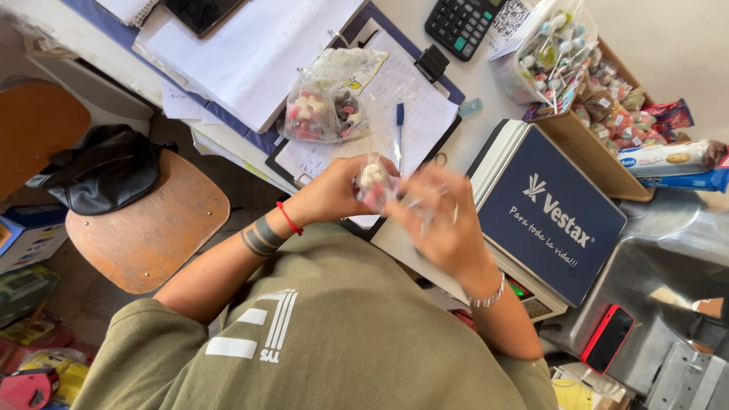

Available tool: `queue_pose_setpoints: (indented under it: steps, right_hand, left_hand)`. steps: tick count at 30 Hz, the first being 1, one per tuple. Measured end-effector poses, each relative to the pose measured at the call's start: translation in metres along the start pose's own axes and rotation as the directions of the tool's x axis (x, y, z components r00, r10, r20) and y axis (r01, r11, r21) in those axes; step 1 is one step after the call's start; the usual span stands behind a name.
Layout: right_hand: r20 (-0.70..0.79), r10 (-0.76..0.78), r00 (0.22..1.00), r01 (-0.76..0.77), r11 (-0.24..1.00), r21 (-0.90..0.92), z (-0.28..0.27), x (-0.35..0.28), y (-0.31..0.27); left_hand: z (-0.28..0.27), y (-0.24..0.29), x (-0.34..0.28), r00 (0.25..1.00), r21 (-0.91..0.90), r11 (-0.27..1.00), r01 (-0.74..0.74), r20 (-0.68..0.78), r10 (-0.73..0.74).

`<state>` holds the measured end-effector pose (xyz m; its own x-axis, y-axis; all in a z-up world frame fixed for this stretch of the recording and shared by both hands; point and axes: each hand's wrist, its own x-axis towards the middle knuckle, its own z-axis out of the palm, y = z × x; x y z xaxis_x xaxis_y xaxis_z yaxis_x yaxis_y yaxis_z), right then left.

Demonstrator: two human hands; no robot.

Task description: The person is portioning out small candies into plastic bags and weighing them on a digital scale at a counter.

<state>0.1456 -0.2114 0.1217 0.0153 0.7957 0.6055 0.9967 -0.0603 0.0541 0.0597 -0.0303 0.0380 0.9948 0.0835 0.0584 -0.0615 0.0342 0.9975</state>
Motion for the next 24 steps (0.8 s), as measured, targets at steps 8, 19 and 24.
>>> queue_pose_setpoints:
  steps: [8, 19, 24]
  right_hand:
    - [0.021, -0.055, 0.998, 0.052, 0.990, 0.133, 0.005, 0.016, 0.008]
    - [0.346, -0.131, 0.929, 0.012, 0.945, 0.325, 0.021, 0.024, 0.011]
    - [0.062, -0.023, 0.998, -0.009, 0.883, 0.469, 0.011, 0.052, 0.021]
  left_hand:
    - [-0.009, -0.002, -0.003, 0.995, -0.022, 0.997, 0.074, 0.067, -0.072]
    - [-0.013, -0.047, -0.031, 0.988, 0.016, 0.992, 0.122, 0.094, -0.123]
    - [-0.017, -0.066, -0.041, 0.982, 0.001, 0.983, 0.184, 0.053, -0.183]
